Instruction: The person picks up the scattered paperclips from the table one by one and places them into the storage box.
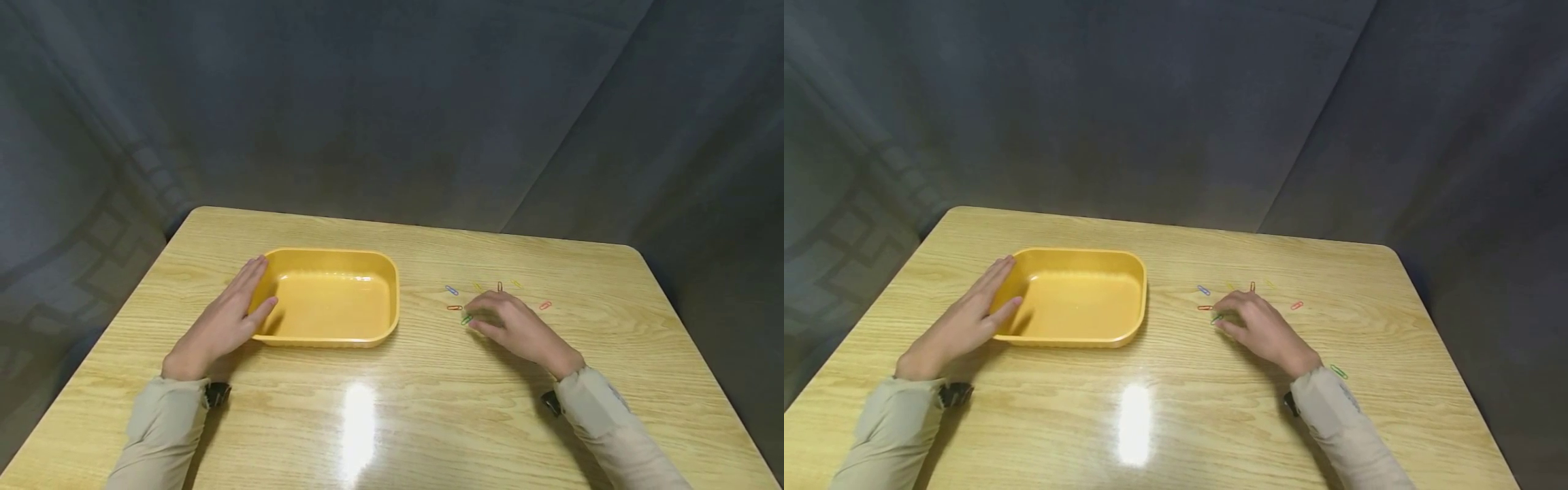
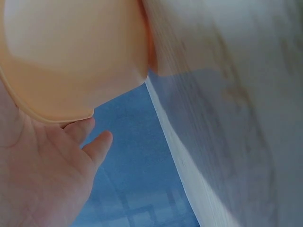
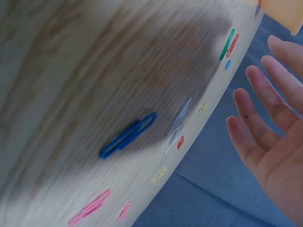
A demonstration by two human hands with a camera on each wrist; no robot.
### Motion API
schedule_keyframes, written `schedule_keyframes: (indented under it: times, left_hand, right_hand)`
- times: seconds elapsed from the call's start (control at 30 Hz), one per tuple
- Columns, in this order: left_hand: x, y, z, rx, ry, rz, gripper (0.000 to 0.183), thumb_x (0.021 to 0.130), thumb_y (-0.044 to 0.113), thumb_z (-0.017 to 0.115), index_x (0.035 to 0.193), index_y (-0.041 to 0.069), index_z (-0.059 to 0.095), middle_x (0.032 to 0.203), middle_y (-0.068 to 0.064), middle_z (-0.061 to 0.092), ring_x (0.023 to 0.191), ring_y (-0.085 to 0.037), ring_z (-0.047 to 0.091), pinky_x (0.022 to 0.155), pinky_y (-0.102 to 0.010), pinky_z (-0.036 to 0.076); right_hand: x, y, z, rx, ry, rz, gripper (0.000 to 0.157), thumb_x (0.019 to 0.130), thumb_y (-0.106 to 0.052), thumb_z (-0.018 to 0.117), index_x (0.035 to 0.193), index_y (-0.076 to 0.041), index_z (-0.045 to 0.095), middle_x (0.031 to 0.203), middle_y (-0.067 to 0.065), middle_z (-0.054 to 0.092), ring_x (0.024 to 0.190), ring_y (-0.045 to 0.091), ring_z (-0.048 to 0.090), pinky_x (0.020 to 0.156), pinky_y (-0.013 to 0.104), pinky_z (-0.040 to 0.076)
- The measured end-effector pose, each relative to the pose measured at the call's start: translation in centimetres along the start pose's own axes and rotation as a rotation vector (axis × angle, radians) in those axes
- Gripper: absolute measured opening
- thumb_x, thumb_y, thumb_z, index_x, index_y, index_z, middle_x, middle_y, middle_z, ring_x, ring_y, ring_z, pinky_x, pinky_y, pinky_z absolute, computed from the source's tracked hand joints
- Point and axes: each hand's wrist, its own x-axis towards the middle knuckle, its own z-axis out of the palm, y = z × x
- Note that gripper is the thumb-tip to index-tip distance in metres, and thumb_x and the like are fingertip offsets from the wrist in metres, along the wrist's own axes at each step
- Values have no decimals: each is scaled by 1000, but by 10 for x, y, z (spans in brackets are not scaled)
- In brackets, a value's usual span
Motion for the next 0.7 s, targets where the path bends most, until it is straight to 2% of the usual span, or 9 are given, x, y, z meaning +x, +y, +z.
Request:
schedule_keyframes:
  times: [0.27,0.53,0.7]
  left_hand:
    - [0,1,-1,2,-5,-3,74,105,35,46,158,-1,9,167,-19,6,155,-37,6,126,-54,10]
    - [1,2,-1,-6,-8,-11,76,104,35,49,158,-1,9,167,-20,7,155,-38,6,126,-54,9]
    - [1,1,0,-10,-14,-23,79,103,36,50,159,1,7,167,-17,5,155,-35,4,126,-54,10]
  right_hand:
    - [5,4,3,-1,-43,-2,22,92,-10,69,113,-9,72,112,4,71,106,24,66,93,48,54]
    - [10,6,6,-59,-88,42,18,94,-12,68,110,-8,73,106,3,67,92,14,63,78,35,55]
    - [10,6,8,-83,-90,60,18,93,-15,69,109,-7,73,104,3,67,91,15,63,80,37,55]
